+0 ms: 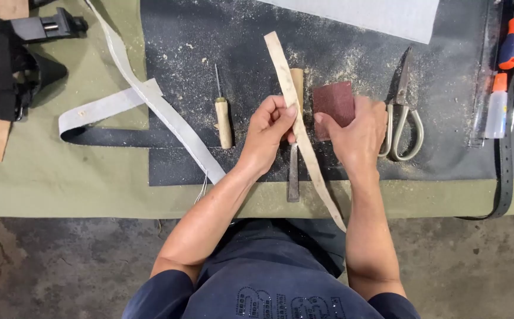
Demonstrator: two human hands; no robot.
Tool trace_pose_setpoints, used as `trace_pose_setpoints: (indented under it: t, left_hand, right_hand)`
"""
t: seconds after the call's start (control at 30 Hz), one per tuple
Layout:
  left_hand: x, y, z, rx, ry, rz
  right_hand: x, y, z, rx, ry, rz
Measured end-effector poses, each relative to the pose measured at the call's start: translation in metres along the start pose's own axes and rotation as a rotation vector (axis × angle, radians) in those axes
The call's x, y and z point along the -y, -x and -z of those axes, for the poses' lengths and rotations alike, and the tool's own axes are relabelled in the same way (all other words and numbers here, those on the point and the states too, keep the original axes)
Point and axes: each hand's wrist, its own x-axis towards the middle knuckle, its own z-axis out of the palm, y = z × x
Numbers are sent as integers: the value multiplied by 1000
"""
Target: Sanding a thin wooden strip using a piece of sandpaper on a workbench to smooth the surface.
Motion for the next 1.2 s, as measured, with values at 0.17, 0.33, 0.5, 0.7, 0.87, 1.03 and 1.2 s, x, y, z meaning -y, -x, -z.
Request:
trace_pose_setpoints:
  t: [0.17,0.33,0.5,0.7,0.87,1.03,1.2]
  left_hand:
    - [-14,6,-7,12,16,45]
    - [-23,13,-10,13,-29,84]
    - [37,4,4,13,19,109]
    - [-8,11,-15,72,152,254]
    - [8,8,1,-24,150,198]
    - [-7,16,-19,111,168,320]
    - [18,14,2,100,112,185]
  right_hand:
    - [26,20,5,-25,-492,39]
    - [22,50,4,92,-1172,-203]
    - [10,77,-48,-5,-1066,-99]
    - [38,31,-43,-140,-1006,91]
    - [58,67,-27,7,-940,-53]
    - [31,31,-28,-129,-935,70]
    - [37,63,-37,-67,-789,23]
